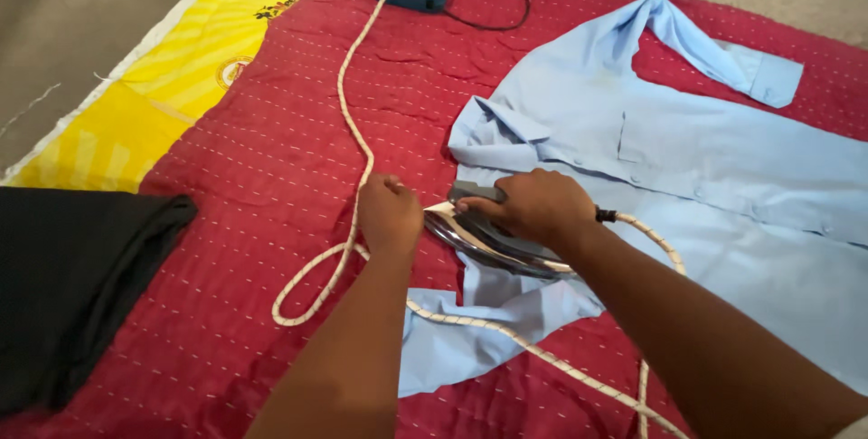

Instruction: The person irons a light blue shirt laid on a red patterned bedsheet. They use a corded electric iron to smooth the front, sleeves, and collar, adjusting the fabric with their hands between passes.

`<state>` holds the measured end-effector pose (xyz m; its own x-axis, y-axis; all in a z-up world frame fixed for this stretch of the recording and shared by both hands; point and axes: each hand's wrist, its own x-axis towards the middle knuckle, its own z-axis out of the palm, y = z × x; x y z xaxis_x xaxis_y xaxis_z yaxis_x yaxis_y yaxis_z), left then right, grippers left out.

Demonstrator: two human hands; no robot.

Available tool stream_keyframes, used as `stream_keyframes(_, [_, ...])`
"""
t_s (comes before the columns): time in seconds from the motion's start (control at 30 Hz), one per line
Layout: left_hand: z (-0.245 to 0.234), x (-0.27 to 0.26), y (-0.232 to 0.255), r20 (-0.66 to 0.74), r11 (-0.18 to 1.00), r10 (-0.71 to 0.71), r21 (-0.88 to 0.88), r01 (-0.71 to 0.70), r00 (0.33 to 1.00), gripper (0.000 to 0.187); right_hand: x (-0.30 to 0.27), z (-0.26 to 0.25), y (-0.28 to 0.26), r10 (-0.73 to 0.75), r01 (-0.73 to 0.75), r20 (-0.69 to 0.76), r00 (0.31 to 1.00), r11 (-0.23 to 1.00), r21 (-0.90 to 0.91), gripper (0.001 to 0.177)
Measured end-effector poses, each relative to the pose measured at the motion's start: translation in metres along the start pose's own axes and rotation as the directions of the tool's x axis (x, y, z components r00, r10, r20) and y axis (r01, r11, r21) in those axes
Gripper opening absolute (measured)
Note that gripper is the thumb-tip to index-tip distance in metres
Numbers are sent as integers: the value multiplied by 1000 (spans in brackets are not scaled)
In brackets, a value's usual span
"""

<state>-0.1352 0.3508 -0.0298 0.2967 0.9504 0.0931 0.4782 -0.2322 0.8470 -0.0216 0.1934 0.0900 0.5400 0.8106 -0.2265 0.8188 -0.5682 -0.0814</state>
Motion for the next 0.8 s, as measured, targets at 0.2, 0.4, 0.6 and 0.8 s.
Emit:
stream_keyframes(0.2, [19, 3, 13, -15, 995, 26, -98, -27, 1000, 22, -18, -3, 33, 133, -133, 5, 991, 991, 22, 76])
stream_keyframes(0.4, [39, -4, 21, 0, 979, 94, -180, -93, 996, 26, -22, 3, 56, 185, -188, -98, 978, 982, -16, 73])
stream_keyframes(0.6, [44, -22, 42, 7, 953, 135, -276, -128, 991, 27, 9, -10, 22, 347, -339, -102, 932, 937, 87, 76])
stream_keyframes(0.8, [52, -33, 26, 54, 966, 161, -211, -146, 985, 33, 21, -20, 9, 396, -380, -60, 916, 907, 184, 80])
